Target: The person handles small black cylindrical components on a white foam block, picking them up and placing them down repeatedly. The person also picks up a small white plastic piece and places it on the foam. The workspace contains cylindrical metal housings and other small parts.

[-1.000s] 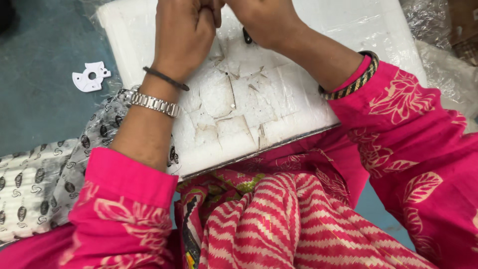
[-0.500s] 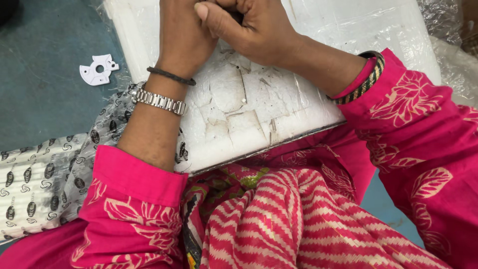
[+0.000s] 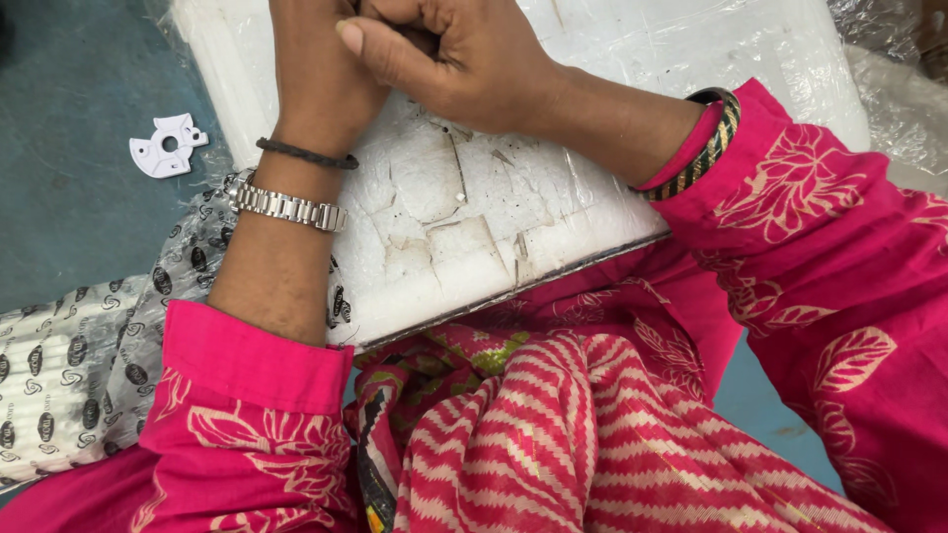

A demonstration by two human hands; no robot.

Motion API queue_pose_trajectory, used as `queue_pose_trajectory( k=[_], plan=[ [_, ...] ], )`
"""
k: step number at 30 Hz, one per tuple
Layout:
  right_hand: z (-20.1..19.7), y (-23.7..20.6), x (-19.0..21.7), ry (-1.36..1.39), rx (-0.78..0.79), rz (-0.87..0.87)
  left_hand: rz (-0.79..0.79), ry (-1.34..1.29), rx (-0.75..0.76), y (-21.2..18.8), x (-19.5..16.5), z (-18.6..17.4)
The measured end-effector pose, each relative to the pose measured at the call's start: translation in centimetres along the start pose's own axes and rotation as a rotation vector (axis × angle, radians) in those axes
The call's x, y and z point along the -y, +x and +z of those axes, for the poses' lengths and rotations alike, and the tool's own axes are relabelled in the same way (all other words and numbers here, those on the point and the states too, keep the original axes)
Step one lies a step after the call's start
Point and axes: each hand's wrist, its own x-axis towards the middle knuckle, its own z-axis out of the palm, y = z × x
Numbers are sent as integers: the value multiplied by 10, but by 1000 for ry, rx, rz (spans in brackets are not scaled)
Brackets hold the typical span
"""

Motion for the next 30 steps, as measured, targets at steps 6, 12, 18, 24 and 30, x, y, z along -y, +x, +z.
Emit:
queue_pose_trajectory(
  k=[6,12,18,24,30],
  plan=[
    [0,0,3,-75,-14,-17,41,43,-9,-4,5,0],
    [0,-1,1,-137,-23,-57,43,-35,19,-4,4,-1],
    [0,-2,5,-152,-8,-60,77,-153,-7,1,-4,-5],
    [-1,1,8,-167,20,-35,-38,-108,33,3,-4,-6],
    [-17,24,-4,-407,149,-259,146,-118,-71,5,0,-6]
  ],
)
